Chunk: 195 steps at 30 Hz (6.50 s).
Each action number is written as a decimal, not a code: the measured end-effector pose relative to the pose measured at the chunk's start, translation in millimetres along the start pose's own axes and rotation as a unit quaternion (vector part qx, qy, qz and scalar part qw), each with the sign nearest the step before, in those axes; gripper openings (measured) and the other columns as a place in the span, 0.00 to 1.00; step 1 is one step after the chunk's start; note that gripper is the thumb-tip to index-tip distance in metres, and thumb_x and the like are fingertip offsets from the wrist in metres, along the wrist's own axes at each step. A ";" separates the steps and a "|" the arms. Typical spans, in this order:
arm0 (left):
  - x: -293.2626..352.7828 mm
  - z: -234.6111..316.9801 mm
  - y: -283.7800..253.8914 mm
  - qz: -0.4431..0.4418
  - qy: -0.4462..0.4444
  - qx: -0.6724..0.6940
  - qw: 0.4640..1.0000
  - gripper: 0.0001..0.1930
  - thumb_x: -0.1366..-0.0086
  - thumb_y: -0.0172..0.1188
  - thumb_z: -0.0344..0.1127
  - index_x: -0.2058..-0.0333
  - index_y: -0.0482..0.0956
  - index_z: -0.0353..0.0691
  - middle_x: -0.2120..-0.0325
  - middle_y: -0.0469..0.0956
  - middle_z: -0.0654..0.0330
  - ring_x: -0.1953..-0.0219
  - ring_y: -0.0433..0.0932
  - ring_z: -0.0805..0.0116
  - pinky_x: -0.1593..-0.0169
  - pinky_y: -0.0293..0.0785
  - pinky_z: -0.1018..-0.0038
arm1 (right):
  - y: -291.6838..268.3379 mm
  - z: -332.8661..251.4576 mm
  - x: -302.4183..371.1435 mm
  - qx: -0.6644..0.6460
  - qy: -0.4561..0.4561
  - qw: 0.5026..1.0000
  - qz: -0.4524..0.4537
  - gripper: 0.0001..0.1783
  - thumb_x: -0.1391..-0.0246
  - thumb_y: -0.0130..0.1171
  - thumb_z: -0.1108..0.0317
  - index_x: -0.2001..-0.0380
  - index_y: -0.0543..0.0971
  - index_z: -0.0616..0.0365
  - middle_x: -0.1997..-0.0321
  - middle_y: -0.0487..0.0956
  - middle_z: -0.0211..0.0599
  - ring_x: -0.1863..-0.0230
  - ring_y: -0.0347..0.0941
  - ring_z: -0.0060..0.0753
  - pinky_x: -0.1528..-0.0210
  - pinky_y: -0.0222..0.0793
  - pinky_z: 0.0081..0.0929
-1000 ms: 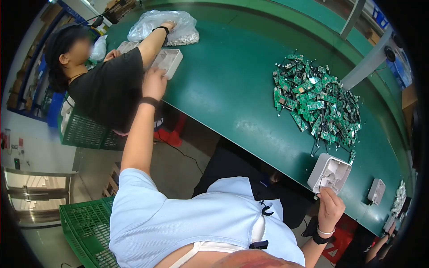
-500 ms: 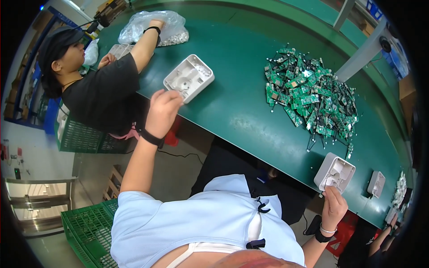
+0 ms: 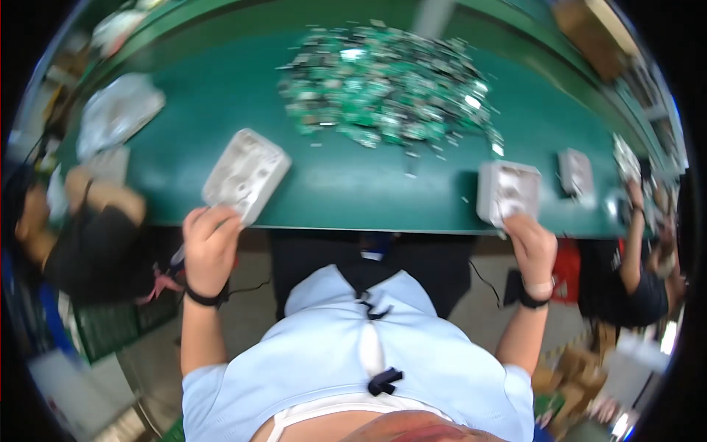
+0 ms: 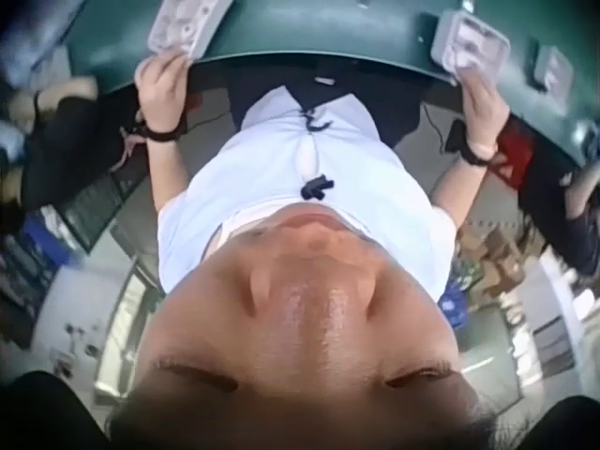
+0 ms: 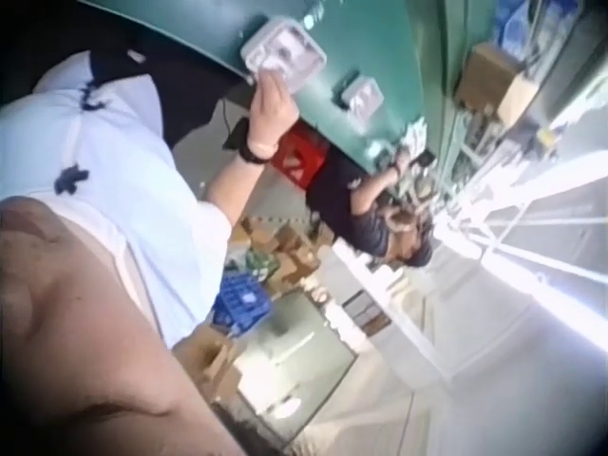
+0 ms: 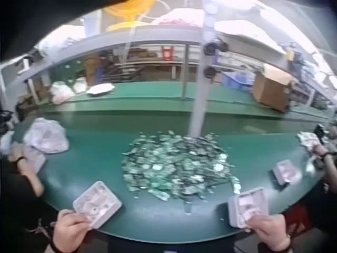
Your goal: The person assembles electronic devices by picking up a plastic housing and a circuit board, threading the board's wires through a hole, and pressing the board into place. They then set the unit aside and repeat the process with another housing and board.
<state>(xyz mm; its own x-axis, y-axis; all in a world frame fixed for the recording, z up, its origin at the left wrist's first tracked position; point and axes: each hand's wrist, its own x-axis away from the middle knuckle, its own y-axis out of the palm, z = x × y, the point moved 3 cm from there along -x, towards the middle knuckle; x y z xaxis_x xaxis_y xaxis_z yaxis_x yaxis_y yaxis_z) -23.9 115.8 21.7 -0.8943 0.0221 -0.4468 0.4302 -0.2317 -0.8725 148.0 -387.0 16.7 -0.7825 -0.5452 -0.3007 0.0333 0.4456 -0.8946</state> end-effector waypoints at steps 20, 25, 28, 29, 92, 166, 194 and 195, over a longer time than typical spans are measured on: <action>-25.8 68.0 40.6 -0.090 0.112 0.093 0.985 0.10 0.46 0.69 0.23 0.63 0.85 0.39 0.58 0.83 0.59 0.50 0.83 0.59 0.39 0.69 0.53 | -37.5 188.3 -0.7 0.136 0.109 0.985 0.017 0.10 0.36 0.63 0.68 0.53 0.86 0.53 0.48 0.87 0.40 0.50 0.84 0.50 0.51 0.80 0.37; -29.8 74.7 48.1 -0.093 0.126 0.089 0.984 0.11 0.46 0.70 0.23 0.63 0.85 0.39 0.56 0.83 0.59 0.48 0.83 0.57 0.38 0.69 0.52 | -34.2 199.9 -8.9 0.247 0.167 0.954 0.025 0.14 0.34 0.60 0.68 0.47 0.83 0.49 0.39 0.82 0.38 0.50 0.83 0.53 0.51 0.79 0.40; -30.7 76.6 52.6 -0.088 0.122 0.093 0.984 0.12 0.46 0.70 0.23 0.62 0.85 0.39 0.55 0.83 0.58 0.48 0.82 0.56 0.38 0.70 0.52 | -23.9 170.5 -31.6 0.264 0.143 0.949 0.099 0.16 0.34 0.60 0.66 0.45 0.82 0.48 0.37 0.81 0.38 0.51 0.83 0.54 0.51 0.79 0.42; -30.4 77.3 54.0 -0.084 0.122 0.096 0.984 0.11 0.46 0.70 0.24 0.62 0.85 0.39 0.54 0.82 0.57 0.48 0.82 0.56 0.39 0.71 0.51 | -15.5 148.7 -44.1 0.234 0.092 0.954 0.164 0.17 0.35 0.61 0.65 0.44 0.82 0.48 0.37 0.80 0.38 0.51 0.83 0.54 0.52 0.80 0.43; -37.5 85.6 74.4 -0.023 -0.108 0.347 0.931 0.59 0.55 0.83 0.36 0.26 0.58 0.35 0.29 0.64 0.47 0.30 0.67 0.52 0.27 0.62 0.59 | 110.0 -72.9 -41.4 -0.826 0.410 0.383 0.058 0.10 0.29 0.55 0.75 0.49 0.78 0.64 0.54 0.84 0.39 0.63 0.79 0.26 0.64 0.73 0.17; -33.6 88.5 86.5 -0.075 -0.173 0.498 0.846 0.56 0.50 0.77 0.22 0.26 0.50 0.35 0.31 0.61 0.46 0.42 0.82 0.54 0.45 0.83 0.65 | 96.7 -147.0 -51.9 -0.191 -0.226 0.954 0.044 0.14 0.57 0.74 0.76 0.63 0.84 0.55 0.54 0.84 0.32 0.57 0.79 0.45 0.51 0.71 0.37; -134.3 172.2 135.0 -0.286 -0.086 0.660 0.690 0.58 0.44 0.72 0.19 0.24 0.39 0.37 0.30 0.59 0.44 0.41 0.81 0.53 0.41 0.82 0.60 | 32.6 -70.4 -32.5 -0.105 -0.102 0.985 0.094 0.09 0.49 0.73 0.69 0.63 0.85 0.53 0.58 0.85 0.27 0.55 0.80 0.37 0.55 0.71 0.35; -149.8 185.2 143.0 -0.288 -0.076 0.660 0.690 0.58 0.44 0.72 0.19 0.24 0.39 0.37 0.30 0.59 0.44 0.41 0.81 0.53 0.41 0.82 0.60 | 23.7 -56.6 -30.0 -0.079 -0.087 0.987 0.106 0.09 0.48 0.73 0.69 0.63 0.85 0.54 0.58 0.85 0.29 0.55 0.80 0.37 0.54 0.71 0.35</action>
<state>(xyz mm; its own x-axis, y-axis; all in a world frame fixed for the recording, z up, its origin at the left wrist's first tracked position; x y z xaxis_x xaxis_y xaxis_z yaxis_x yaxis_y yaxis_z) 148.9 -100.7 0.5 -0.9162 0.4005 0.0125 -0.3980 -0.9132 0.0878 137.0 -319.9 23.2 -0.6496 -0.5357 -0.5396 0.0769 0.6597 -0.7476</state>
